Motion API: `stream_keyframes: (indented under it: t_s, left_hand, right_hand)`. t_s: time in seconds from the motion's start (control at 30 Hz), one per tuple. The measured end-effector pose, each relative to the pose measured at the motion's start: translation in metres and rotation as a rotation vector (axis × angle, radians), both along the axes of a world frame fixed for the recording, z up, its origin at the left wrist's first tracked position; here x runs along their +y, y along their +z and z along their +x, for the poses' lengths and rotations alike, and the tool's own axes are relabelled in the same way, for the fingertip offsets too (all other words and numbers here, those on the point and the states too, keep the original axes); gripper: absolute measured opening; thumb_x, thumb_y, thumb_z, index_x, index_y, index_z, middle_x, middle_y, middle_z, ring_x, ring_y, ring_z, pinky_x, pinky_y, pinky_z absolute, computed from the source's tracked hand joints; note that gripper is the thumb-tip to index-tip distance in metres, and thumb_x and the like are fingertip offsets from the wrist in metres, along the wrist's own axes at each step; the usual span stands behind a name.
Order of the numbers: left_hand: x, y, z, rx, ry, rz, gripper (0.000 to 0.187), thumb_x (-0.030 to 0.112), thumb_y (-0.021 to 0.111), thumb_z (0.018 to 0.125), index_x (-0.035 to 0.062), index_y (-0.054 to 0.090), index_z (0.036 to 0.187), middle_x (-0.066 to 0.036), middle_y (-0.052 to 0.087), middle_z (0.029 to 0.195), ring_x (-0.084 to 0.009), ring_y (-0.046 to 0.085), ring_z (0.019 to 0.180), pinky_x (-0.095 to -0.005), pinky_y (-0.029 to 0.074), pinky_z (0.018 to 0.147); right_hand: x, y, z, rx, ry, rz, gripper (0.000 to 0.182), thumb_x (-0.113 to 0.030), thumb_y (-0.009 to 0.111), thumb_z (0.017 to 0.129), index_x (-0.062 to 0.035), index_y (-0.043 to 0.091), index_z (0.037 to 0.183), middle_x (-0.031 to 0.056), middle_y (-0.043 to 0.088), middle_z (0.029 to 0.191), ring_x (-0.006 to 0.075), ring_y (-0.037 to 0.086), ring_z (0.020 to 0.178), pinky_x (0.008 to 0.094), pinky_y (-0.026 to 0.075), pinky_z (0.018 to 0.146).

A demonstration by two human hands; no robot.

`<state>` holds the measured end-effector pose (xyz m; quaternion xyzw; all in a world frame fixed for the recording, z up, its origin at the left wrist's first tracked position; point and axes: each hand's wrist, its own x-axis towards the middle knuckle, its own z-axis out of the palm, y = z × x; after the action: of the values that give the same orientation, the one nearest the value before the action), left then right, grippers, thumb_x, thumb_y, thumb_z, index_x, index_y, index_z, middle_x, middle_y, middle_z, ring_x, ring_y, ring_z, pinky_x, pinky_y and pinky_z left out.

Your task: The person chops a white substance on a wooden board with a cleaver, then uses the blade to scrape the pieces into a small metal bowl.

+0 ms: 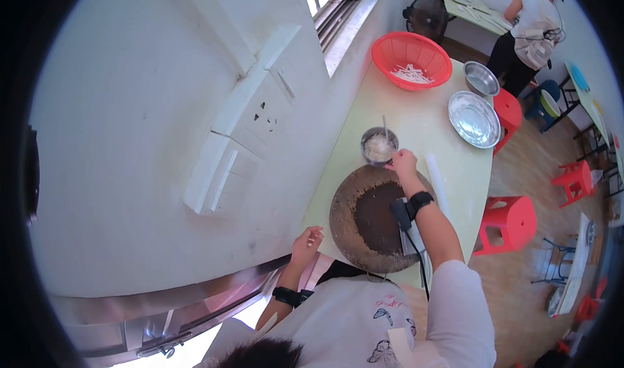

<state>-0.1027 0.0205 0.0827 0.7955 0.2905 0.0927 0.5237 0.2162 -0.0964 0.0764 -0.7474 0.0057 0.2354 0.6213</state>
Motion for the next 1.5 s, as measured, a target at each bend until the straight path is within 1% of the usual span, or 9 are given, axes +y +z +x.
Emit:
stream_keyframes:
  t_s: [0.17, 0.33, 0.5, 0.63, 0.77, 0.93, 1.13, 1.33, 1.5]
  left_hand:
    - [0.000, -0.013, -0.011, 0.138, 0.009, -0.347, 0.023, 0.018, 0.054, 0.080, 0.0080, 0.054, 0.100, -0.003, 0.057, 0.082, -0.0104, 0.053, 0.070, -0.0239, 0.043, 0.062]
    - [0.004, -0.013, -0.024, 0.132, 0.036, -0.340, 0.022, 0.018, 0.052, 0.081, 0.0071, 0.053, 0.101, -0.001, 0.055, 0.081, -0.0092, 0.051, 0.070, -0.0221, 0.042, 0.067]
    - [0.006, -0.001, -0.027, 0.177, 0.059, -0.327, 0.022, 0.018, 0.052, 0.082, 0.0068, 0.052, 0.102, -0.002, 0.056, 0.080, -0.0083, 0.051, 0.072, -0.0219, 0.043, 0.065]
    - [0.004, -0.005, -0.003, 0.191, -0.010, -0.370, 0.024, 0.018, 0.052, 0.082, 0.0057, 0.052, 0.102, -0.003, 0.057, 0.080, -0.0098, 0.053, 0.074, -0.0235, 0.044, 0.064]
    - [-0.006, -0.021, 0.025, 0.207, -0.162, -0.240, 0.027, 0.019, 0.054, 0.080, 0.0037, 0.051, 0.102, -0.006, 0.057, 0.083, -0.0151, 0.054, 0.078, -0.0272, 0.044, 0.066]
    - [-0.020, -0.015, 0.081, 0.078, -0.464, 0.242, 0.037, 0.016, 0.061, 0.071, 0.0040, 0.048, 0.103, -0.012, 0.050, 0.106, -0.0241, 0.047, 0.099, -0.0345, 0.040, 0.080]
    - [-0.044, -0.013, 0.114, 0.219, -0.525, 0.536, 0.070, 0.026, 0.067, 0.063, 0.0066, 0.032, 0.121, -0.016, 0.021, 0.128, -0.0349, 0.020, 0.119, -0.0444, 0.025, 0.095]
    - [-0.035, -0.019, 0.093, 0.484, -0.185, 0.472, 0.075, 0.030, 0.065, 0.065, 0.0039, 0.025, 0.124, -0.020, 0.015, 0.130, -0.0363, 0.018, 0.119, -0.0493, 0.023, 0.093]
    - [-0.012, -0.028, 0.063, 0.614, -0.120, 0.413, 0.071, 0.035, 0.061, 0.068, 0.0016, 0.028, 0.122, -0.020, 0.025, 0.126, -0.0347, 0.026, 0.116, -0.0481, 0.030, 0.088]
  right_hand:
    - [0.045, -0.038, 0.069, 0.020, -0.077, 0.082, 0.010, -0.004, 0.047, 0.076, 0.0048, 0.048, 0.072, 0.0101, 0.048, 0.073, 0.0224, 0.055, 0.062, 0.0315, 0.055, 0.055]
    - [0.072, -0.076, 0.089, 0.289, -0.257, 0.451, 0.020, -0.006, 0.047, 0.080, 0.0062, 0.040, 0.095, 0.0144, 0.045, 0.094, 0.0280, 0.054, 0.084, 0.0378, 0.052, 0.070]
    - [0.047, -0.062, 0.054, 0.403, -0.212, 0.535, 0.023, -0.008, 0.050, 0.080, 0.0016, 0.041, 0.100, 0.0126, 0.048, 0.093, 0.0241, 0.055, 0.079, 0.0337, 0.050, 0.070]
    - [-0.052, -0.038, -0.014, 0.119, 0.115, 0.308, 0.009, -0.004, 0.056, 0.074, -0.0020, 0.055, 0.083, 0.0029, 0.055, 0.066, 0.0106, 0.054, 0.060, 0.0210, 0.043, 0.053]
    - [-0.157, -0.033, -0.100, 0.021, -0.053, -0.113, 0.008, -0.003, 0.061, 0.069, -0.0024, 0.058, 0.077, 0.0028, 0.056, 0.057, 0.0061, 0.050, 0.051, 0.0217, 0.040, 0.047]
    - [-0.220, -0.016, -0.185, -0.266, 0.140, -0.776, 0.038, -0.027, 0.071, 0.063, 0.0022, 0.054, 0.081, 0.0127, 0.058, 0.071, 0.0224, 0.055, 0.059, 0.0316, 0.044, 0.055]
    - [-0.216, -0.015, -0.201, -0.026, 0.258, -0.788, 0.043, -0.035, 0.071, 0.061, 0.0001, 0.050, 0.076, 0.0197, 0.056, 0.071, 0.0335, 0.057, 0.070, 0.0394, 0.043, 0.062]
    - [-0.215, -0.017, -0.175, -0.133, 0.146, -0.570, 0.035, -0.030, 0.068, 0.064, 0.0015, 0.055, 0.071, 0.0193, 0.056, 0.068, 0.0335, 0.054, 0.064, 0.0379, 0.041, 0.056]
    - [-0.201, -0.003, -0.147, -0.174, 0.310, -0.732, 0.038, -0.033, 0.069, 0.063, 0.0011, 0.055, 0.071, 0.0155, 0.056, 0.063, 0.0280, 0.054, 0.056, 0.0354, 0.042, 0.053]
